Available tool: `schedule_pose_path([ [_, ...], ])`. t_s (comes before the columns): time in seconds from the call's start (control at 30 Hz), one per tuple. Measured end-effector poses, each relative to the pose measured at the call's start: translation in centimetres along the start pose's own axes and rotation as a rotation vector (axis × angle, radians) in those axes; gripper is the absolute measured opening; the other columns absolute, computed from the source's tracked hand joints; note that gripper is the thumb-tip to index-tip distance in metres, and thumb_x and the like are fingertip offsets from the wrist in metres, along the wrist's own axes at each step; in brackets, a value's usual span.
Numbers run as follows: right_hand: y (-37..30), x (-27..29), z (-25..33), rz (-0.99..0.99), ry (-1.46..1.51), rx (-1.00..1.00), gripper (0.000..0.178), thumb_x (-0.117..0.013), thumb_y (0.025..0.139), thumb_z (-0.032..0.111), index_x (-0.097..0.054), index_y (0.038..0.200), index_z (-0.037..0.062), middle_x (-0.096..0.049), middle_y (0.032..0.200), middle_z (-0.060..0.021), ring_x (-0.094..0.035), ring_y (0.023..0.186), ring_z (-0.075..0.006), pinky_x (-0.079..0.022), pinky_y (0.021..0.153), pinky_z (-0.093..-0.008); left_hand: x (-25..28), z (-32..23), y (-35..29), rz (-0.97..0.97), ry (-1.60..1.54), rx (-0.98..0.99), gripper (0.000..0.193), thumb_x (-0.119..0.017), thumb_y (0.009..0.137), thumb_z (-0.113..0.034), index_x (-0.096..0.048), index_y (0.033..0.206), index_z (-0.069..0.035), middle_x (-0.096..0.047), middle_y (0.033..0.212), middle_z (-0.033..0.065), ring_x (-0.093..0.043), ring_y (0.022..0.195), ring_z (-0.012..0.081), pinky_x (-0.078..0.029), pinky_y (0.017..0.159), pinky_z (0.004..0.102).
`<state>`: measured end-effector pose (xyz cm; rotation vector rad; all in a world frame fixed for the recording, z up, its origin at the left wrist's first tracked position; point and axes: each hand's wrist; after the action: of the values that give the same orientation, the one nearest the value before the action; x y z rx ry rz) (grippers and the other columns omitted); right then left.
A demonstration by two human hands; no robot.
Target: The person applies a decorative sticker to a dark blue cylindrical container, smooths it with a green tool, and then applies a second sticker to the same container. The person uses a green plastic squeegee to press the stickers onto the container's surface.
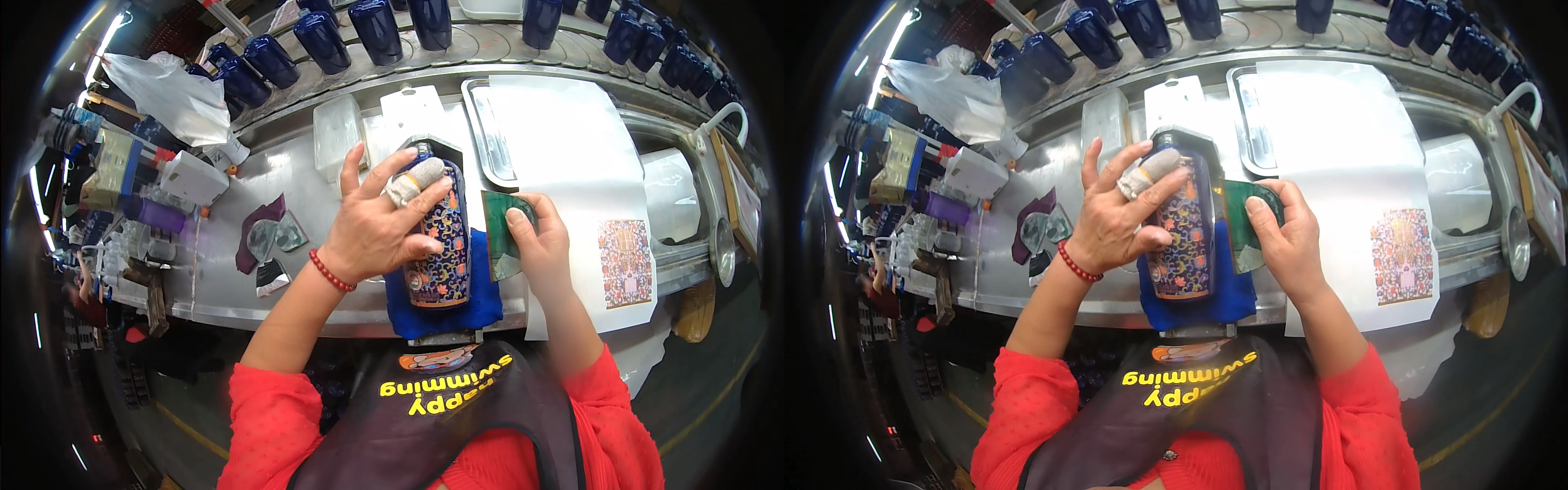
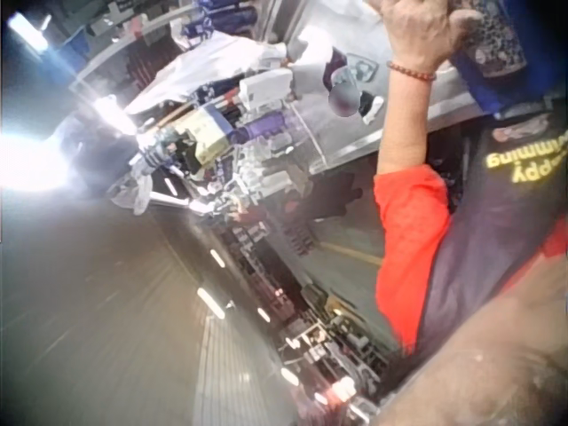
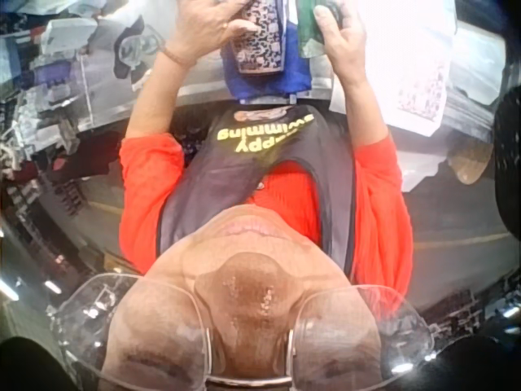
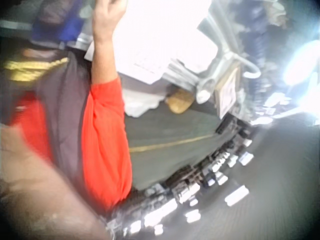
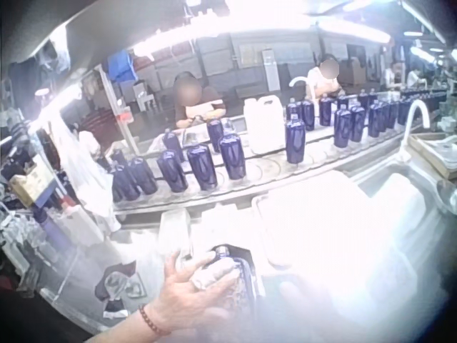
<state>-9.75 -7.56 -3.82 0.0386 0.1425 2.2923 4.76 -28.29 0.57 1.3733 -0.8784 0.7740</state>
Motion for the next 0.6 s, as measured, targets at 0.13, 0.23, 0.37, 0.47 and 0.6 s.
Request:
schedule_pose_path([
  [0.13, 0.3, 0.2, 0.4, -0.009, -0.006, 0.009, 0.018, -0.062, 0.100, 0.015, -0.060, 0.111, 0.0002, -0.063, 0.092, -0.0014, -0.055, 0.083, -0.0058, -0.048, 0.074, -0.0230, -0.6, 1.5, 1.8, -0.002, -0.047, -0.025, 0.071, -0.030, 0.100, -0.069, -0.069, 0.130, -0.017, -0.073, 0.117, 0.0053, -0.051, 0.134, 0.0263, -0.007, 0.123, 0.0547],
  [0.23, 1.1, -0.9, 1.4, 0.007, 0.055, -0.027, 0.020, -0.062, 0.099, 0.015, -0.060, 0.112, -0.0005, -0.065, 0.094, -0.0037, -0.058, 0.086, -0.0076, -0.049, 0.076, -0.0246, -0.8, 2.3, 2.4, 0.013, -0.142, 0.021, 0.070, -0.028, 0.103, -0.065, -0.068, 0.130, -0.015, -0.073, 0.116, 0.0057, -0.053, 0.132, 0.0283, -0.011, 0.122, 0.0541],
  [0.37, 2.7, -3.5, 2.3, 0.165, 0.038, 0.066, 0.023, -0.064, 0.097, 0.012, -0.060, 0.116, 0.0002, -0.066, 0.100, -0.0042, -0.060, 0.090, -0.0090, -0.050, 0.082, -0.0253, -1.0, 2.3, 1.6, -0.074, -0.363, 0.220, 0.070, -0.026, 0.105, -0.060, -0.063, 0.135, -0.008, -0.070, 0.120, 0.0121, -0.054, 0.130, 0.0322, -0.015, 0.120, 0.0537],
  [0.47, 3.0, -4.3, 1.5, 0.154, -0.106, 0.196, 0.023, -0.065, 0.098, 0.014, -0.060, 0.115, 0.0006, -0.066, 0.099, -0.0038, -0.060, 0.088, -0.0085, -0.050, 0.080, -0.0245, -1.2, 0.7, -0.2, -0.196, -0.408, 0.332, 0.066, -0.030, 0.107, -0.054, -0.057, 0.141, -0.004, -0.066, 0.128, 0.0173, -0.053, 0.130, 0.0365, -0.018, 0.118, 0.0558],
  [0.6, 2.4, -3.5, -0.9, 0.109, 0.167, -0.123, 0.024, -0.064, 0.101, 0.017, -0.059, 0.117, 0.0000, -0.066, 0.102, -0.0032, -0.060, 0.090, -0.0070, -0.051, 0.081, -0.0234, -2.1, -1.8, -2.3, -0.211, -0.391, 0.360, 0.067, -0.031, 0.107, -0.054, -0.052, 0.145, -0.002, -0.061, 0.137, 0.0191, -0.047, 0.137, 0.0396, -0.014, 0.119, 0.0565],
])
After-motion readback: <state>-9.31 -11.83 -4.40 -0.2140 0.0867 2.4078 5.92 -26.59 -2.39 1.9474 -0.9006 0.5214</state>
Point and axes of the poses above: each hand's wrist, its own y-axis towards the middle knuckle, its own x-axis out of the back of the hand, z = x × y
